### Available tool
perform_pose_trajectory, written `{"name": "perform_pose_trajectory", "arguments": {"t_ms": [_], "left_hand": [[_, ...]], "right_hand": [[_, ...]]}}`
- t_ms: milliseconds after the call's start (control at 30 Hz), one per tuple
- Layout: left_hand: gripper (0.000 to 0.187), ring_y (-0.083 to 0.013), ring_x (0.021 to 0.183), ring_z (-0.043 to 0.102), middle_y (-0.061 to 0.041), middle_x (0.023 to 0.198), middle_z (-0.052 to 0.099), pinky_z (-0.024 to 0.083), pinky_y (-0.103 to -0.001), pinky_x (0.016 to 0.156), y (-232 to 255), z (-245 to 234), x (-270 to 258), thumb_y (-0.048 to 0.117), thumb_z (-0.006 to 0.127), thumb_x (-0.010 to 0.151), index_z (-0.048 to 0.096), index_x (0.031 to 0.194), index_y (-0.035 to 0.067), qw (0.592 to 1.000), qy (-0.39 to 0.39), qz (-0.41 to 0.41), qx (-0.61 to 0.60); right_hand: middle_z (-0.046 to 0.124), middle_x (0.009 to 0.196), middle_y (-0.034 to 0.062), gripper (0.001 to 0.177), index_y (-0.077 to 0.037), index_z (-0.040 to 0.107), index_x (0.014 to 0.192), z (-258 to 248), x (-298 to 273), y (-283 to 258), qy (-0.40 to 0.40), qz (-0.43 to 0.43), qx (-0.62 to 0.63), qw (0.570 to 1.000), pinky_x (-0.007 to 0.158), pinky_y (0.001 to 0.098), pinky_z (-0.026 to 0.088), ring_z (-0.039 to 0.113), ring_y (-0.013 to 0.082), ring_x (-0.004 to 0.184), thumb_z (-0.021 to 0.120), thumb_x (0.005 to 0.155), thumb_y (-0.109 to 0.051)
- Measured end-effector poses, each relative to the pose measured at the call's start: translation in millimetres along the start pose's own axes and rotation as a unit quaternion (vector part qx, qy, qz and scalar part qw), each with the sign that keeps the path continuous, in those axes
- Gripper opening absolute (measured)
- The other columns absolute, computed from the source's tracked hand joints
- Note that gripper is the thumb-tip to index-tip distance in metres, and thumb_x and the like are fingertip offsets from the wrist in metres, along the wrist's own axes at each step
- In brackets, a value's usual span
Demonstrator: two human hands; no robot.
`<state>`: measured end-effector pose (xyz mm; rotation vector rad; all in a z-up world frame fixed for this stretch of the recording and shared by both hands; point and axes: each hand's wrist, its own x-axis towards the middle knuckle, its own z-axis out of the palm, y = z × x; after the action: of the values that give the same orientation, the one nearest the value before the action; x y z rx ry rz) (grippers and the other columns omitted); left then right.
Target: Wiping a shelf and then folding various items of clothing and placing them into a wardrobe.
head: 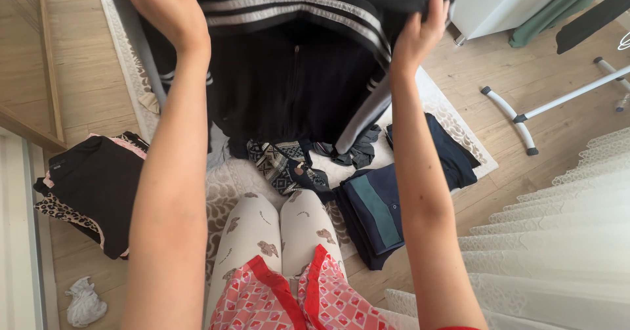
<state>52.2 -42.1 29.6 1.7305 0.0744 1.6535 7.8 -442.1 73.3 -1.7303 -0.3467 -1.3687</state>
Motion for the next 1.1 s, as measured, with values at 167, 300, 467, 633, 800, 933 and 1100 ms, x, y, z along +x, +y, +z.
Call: {"name": "perform_pose_trajectory", "arguments": {"t_ms": [167, 300, 467, 633, 800, 933, 1100], "left_hand": [[0.043, -0.0374, 0.155, 0.030, -0.016, 0.161, 0.039, 0.024, -0.046, 0.130, 0, -15, -20, 0.011, 0.061, 0.111, 0.051, 0.153, 0.013, 1.000, 0.029, -0.001, -0.010], [0.052, -0.0316, 0.160, 0.026, -0.013, 0.168, 0.029, 0.020, -0.043, 0.132, -7, -5, -27, 0.039, 0.047, 0.118, 0.038, 0.162, 0.014, 0.995, -0.007, -0.062, -0.083], [0.076, -0.0340, 0.156, 0.045, -0.018, 0.165, 0.047, 0.035, -0.048, 0.132, -13, 8, -15, 0.058, 0.034, 0.108, 0.042, 0.160, 0.003, 0.919, -0.179, -0.256, -0.239], [0.102, -0.0352, 0.138, 0.061, -0.026, 0.151, 0.058, 0.057, -0.046, 0.111, 20, 6, 11, 0.078, 0.036, 0.088, 0.046, 0.153, 0.000, 0.674, -0.480, -0.396, -0.398], [0.106, -0.0323, 0.134, 0.064, -0.027, 0.148, 0.057, 0.057, -0.046, 0.101, -1, 58, 10, 0.082, 0.029, 0.088, 0.042, 0.152, -0.002, 0.656, -0.525, -0.398, -0.369], [0.108, -0.0324, 0.131, 0.067, -0.029, 0.143, 0.058, 0.059, -0.046, 0.099, -15, 107, 19, 0.083, 0.026, 0.086, 0.041, 0.148, -0.003, 0.676, -0.526, -0.354, -0.375], [0.083, -0.0283, 0.127, 0.065, -0.021, 0.140, 0.063, 0.056, -0.042, 0.104, -14, 127, 27, 0.065, 0.038, 0.098, 0.055, 0.143, -0.003, 0.610, -0.593, -0.309, -0.426]], "right_hand": [[0.070, 0.134, 0.0088, 0.048, -0.008, 0.066, 0.142, -13, -27, -46, 0.042, -0.017, 0.015, 0.999, 0.126, 0.0372, 0.029, 0.060, 0.0199, 0.125, 0.050, 0.099, 0.007], [0.057, 0.141, 0.0079, 0.046, -0.010, 0.060, 0.149, -11, -30, -38, 0.064, 0.072, 0.158, 0.983, 0.116, 0.0350, 0.044, 0.057, 0.0193, 0.121, 0.047, 0.105, -0.004], [0.047, 0.158, 0.0050, 0.046, -0.014, 0.045, 0.157, -8, -22, 4, -0.005, 0.171, 0.255, 0.952, 0.122, 0.0334, 0.046, 0.053, 0.0172, 0.139, 0.047, 0.113, -0.029], [0.071, 0.121, 0.0088, 0.061, -0.003, 0.064, 0.134, 3, -26, 101, -0.178, 0.459, 0.472, 0.732, 0.086, 0.0347, 0.056, 0.066, 0.0210, 0.107, 0.045, 0.110, -0.056], [0.070, 0.126, 0.0063, 0.063, -0.004, 0.067, 0.132, 35, 11, 70, -0.206, 0.531, 0.484, 0.665, 0.093, 0.0322, 0.057, 0.066, 0.0184, 0.112, 0.045, 0.106, -0.057], [0.069, 0.129, 0.0089, 0.067, -0.004, 0.065, 0.131, 56, 33, 100, -0.218, 0.510, 0.497, 0.668, 0.101, 0.0373, 0.059, 0.066, 0.0226, 0.117, 0.043, 0.100, -0.060], [0.069, 0.128, 0.0117, 0.066, -0.005, 0.063, 0.131, 47, 48, 79, -0.355, 0.441, 0.478, 0.672, 0.106, 0.0364, 0.056, 0.065, 0.0244, 0.119, 0.045, 0.095, -0.057]]}}
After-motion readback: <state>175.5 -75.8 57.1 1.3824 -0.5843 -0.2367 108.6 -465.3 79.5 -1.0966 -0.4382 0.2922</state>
